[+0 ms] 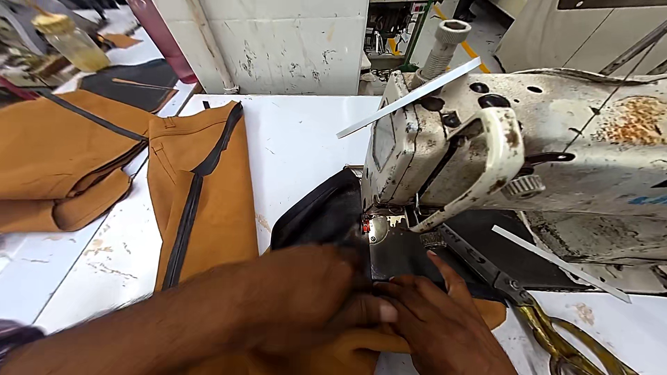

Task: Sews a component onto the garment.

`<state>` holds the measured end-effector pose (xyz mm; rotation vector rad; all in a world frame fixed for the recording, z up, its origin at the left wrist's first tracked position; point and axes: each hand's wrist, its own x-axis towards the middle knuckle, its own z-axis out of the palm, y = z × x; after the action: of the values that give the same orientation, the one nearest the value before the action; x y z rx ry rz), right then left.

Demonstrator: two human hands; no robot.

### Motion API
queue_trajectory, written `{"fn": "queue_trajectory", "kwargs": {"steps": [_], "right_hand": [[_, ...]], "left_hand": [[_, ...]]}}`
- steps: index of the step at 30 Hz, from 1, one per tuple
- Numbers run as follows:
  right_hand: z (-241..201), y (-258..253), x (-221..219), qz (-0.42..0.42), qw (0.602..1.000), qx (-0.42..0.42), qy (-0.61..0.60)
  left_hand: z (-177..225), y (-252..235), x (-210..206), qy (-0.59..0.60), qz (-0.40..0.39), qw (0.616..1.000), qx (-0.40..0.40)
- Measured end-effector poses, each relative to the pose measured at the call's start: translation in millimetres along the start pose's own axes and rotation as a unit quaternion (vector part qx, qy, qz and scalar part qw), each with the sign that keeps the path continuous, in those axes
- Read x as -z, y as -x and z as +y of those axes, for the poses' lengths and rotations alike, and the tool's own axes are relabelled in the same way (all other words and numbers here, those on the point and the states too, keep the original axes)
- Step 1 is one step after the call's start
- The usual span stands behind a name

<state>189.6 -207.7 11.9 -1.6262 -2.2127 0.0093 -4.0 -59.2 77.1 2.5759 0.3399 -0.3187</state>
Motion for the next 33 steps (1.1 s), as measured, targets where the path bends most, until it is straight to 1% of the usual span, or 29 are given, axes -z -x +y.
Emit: {"fn": "queue_trajectory", "kwargs": {"steps": [1,2,3,4,6,8,10,14,19,33], "right_hand": [[0.1,1.0,2.1,-0.003,1.0,0.001,-0.002],[0.1,2.3,4.1,-0.013,1.0,0.002,-0.003],[0.2,3.1,5.6,-0.024,1.0,0.006,-0.002],[0.3,3.7,5.7,-0.031,0.999,0.011,0.003],[-0.2,4.2,2.7,-0.035,0.999,0.021,0.013],[-0.3,3.1,-1.2,-0.023,0.999,0.028,0.023],[2.3,1.9,-4.5,-0.011,0.999,0.03,0.031],[8.2,-1.5,-6.6,-0.002,0.999,0.031,0.038],[13.4,-6.0,-11.4,0.019,0.999,0.027,0.042],[31.9,-32.8,-22.5,0.048,0.997,0.019,0.056]], "left_hand": [[8.5,7.3,-1.7,0.04,-0.03,0.999,0.009],[13.3,14.0,-9.4,0.043,-0.043,0.998,0.014],[14.2,19.0,-23.1,0.021,-0.029,0.999,0.012],[11.6,22.4,-41.0,-0.024,0.014,1.0,0.002],[0.8,24.7,-73.6,-0.111,0.12,0.986,-0.032],[-7.5,22.8,-86.8,-0.136,0.176,0.974,-0.051],[-11.0,19.5,-87.3,-0.13,0.19,0.971,-0.056],[-14.2,14.0,-79.9,-0.119,0.183,0.975,-0.051],[-23.1,7.7,-75.4,-0.123,0.191,0.972,-0.063],[-64.1,-14.4,-49.2,-0.134,0.207,0.963,-0.104]]}}
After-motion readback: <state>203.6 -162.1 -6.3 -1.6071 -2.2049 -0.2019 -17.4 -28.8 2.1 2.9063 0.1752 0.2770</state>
